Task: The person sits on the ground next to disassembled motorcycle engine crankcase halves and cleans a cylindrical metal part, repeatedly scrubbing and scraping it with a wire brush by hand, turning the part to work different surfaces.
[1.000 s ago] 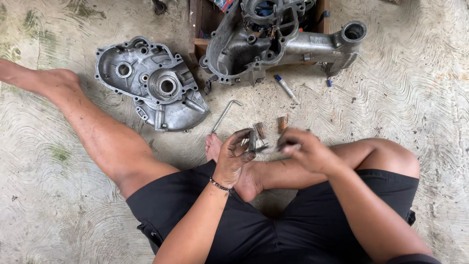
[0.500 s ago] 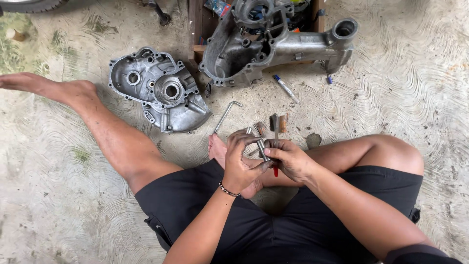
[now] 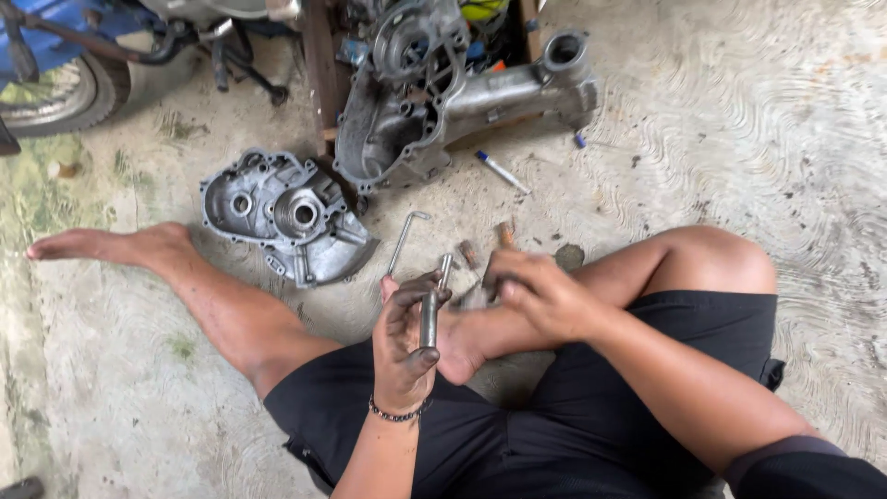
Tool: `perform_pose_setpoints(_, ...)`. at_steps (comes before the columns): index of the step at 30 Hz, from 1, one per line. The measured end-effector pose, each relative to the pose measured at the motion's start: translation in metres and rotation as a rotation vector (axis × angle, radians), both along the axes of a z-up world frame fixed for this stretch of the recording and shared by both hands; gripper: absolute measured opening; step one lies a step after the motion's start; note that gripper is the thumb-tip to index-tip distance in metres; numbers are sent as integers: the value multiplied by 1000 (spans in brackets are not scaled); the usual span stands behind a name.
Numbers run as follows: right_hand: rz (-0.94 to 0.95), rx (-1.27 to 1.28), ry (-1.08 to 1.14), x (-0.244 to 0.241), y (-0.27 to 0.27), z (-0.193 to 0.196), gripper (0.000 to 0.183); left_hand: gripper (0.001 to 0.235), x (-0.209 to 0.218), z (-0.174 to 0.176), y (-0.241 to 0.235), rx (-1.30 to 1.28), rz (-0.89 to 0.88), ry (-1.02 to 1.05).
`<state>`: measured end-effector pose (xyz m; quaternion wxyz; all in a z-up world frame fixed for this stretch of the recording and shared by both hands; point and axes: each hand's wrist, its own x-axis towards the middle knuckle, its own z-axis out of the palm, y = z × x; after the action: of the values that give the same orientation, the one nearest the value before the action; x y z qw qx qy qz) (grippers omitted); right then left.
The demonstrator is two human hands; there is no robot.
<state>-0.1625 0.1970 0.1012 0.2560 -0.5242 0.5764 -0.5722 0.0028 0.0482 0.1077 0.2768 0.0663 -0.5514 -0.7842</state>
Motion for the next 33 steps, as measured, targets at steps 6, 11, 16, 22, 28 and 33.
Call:
perform_pose_setpoints(6,19,-69,2,14,-1,16,59,57,2,32,11,-127,-54,-7)
perform_pose_setpoints(11,20,-76,98,23,6,37,68,59,4,40,12,-167,-39,36)
perform_pose_setpoints(16,-64,-111,-10,5,6,31,56,66,12,37,1,-456,-49,-59)
perform_pose_setpoints(22,-49,-122,29,-1,25,40,68,82,32,-68,0,-327,83,-360)
perform_pose_setpoints(28,-52,-201,87,-5,37,74,65,68,-48,32,-2,-584,-118,159)
perform_pose_setpoints(33,-355,-170,118,-21,41,52,62,42,-55,0,-10,-600,-82,148)
